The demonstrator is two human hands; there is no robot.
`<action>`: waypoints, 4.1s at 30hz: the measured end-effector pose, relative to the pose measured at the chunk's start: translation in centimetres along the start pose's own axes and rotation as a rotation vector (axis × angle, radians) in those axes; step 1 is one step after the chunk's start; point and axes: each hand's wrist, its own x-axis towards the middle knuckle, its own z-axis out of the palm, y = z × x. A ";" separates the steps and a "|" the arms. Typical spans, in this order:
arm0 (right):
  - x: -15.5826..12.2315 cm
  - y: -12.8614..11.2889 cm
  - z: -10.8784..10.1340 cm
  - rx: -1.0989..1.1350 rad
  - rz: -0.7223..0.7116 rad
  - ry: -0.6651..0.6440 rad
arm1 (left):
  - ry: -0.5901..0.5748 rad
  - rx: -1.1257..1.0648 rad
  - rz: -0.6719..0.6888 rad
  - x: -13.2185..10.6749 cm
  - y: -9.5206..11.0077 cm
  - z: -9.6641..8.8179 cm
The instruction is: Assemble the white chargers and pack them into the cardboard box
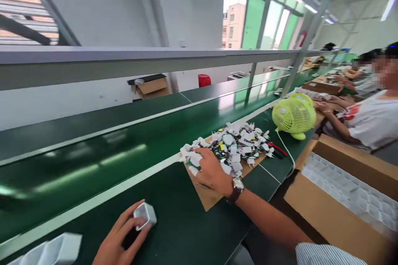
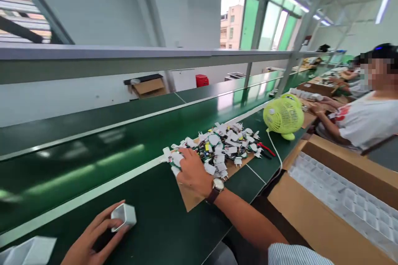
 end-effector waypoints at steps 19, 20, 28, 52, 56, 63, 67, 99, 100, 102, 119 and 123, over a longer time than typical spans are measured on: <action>1.5 -0.4 3.4 0.009 -0.008 -0.176 | -0.008 -0.087 -0.071 -1.9 1.6 -1.5; 1.5 -0.2 3.6 0.021 -0.005 -0.177 | -0.006 -0.089 -0.061 -2.0 1.6 -1.5; 2.1 0.2 1.7 0.233 0.100 -0.073 | 0.080 -0.079 0.007 -2.2 1.2 -1.0; 2.6 -9.2 2.7 0.144 -0.063 -0.682 | 0.116 -0.062 -0.134 -2.5 -0.6 -1.4; 0.5 -8.3 3.1 0.129 -0.245 -0.679 | 0.109 -0.068 -0.144 -2.5 -0.6 -1.3; 1.1 -6.7 5.6 0.287 -0.411 -0.590 | 0.079 -0.086 -0.187 -2.5 -0.4 -1.4; 1.1 -6.4 6.5 0.393 -0.384 -0.584 | 0.073 -0.108 -0.198 -2.5 -0.4 -1.5; -1.1 -8.5 4.7 0.722 -0.449 0.090 | 0.528 -0.164 -0.018 -1.0 3.7 -1.0; -1.2 -8.5 4.8 0.742 -0.438 0.074 | 0.535 -0.151 -0.009 -1.0 3.7 -1.1; -1.3 -8.6 5.1 0.780 -0.411 0.049 | 0.548 -0.127 0.021 -1.0 3.7 -1.4; -1.7 -8.8 5.9 0.837 -0.356 0.018 | 0.611 0.088 0.101 -1.1 3.4 -1.7; -2.3 -8.6 6.6 1.050 -0.168 -0.088 | 0.635 0.048 0.105 -0.9 3.7 -2.4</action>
